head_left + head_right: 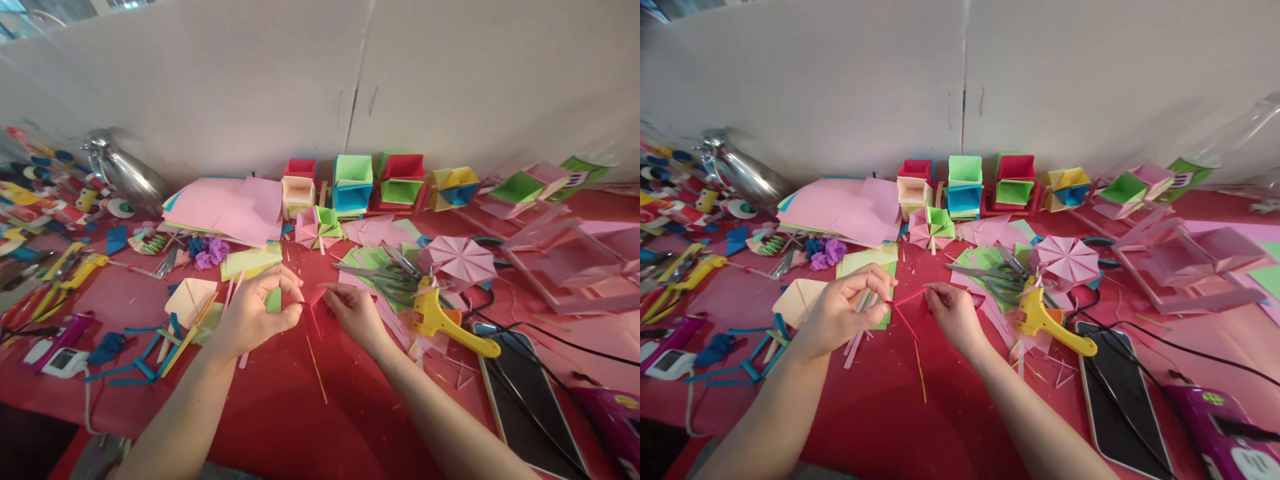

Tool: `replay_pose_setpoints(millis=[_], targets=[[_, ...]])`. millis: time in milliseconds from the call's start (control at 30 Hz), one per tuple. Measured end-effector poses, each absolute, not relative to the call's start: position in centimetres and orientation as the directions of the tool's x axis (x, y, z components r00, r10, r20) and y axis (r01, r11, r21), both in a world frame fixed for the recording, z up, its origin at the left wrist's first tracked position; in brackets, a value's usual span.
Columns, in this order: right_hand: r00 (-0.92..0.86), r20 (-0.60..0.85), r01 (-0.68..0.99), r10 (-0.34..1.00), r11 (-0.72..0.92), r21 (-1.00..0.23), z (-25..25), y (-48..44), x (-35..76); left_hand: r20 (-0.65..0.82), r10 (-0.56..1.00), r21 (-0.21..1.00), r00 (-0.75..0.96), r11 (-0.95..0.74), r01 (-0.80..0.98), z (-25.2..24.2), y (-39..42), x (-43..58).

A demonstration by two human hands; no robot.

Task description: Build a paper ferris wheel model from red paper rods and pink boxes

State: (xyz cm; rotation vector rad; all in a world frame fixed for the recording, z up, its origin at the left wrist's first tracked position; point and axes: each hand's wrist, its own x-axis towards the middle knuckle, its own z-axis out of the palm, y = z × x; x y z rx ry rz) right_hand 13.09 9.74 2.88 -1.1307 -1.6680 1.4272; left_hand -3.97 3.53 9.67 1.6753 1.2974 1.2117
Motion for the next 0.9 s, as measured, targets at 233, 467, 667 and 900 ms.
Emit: replay_pose_setpoints(millis=[233,467,667,900], targets=[[-0.369,-0.057,0.151,0.928,-0.001,-0.989,3.3,9.8,13.3,0.296,0.951,0.866,0.095,-0.309,0.393,10.0,3.1,-3.1],[-0.294,-0.090,0.044,0.952,-0.080,-0.996,4.0,9.4,13.2,0.398,0.903,0.783,0.160,-0.425,0.454,10.1,2.1,-1.6],[-0.362,-0.164,-0.002,0.918,-0.177,-0.984,5.0,9.3,13.8,0.470,0.848,0.685,0.247,-0.526,0.504,10.2,1.8,-1.1],[-0.479,-0.202,0.053,0.854,-0.202,-0.978,5.7,10.0,15.9,0.523,0.764,0.570,0.378,-0.643,0.511,10.6,1.1,-0.8]])
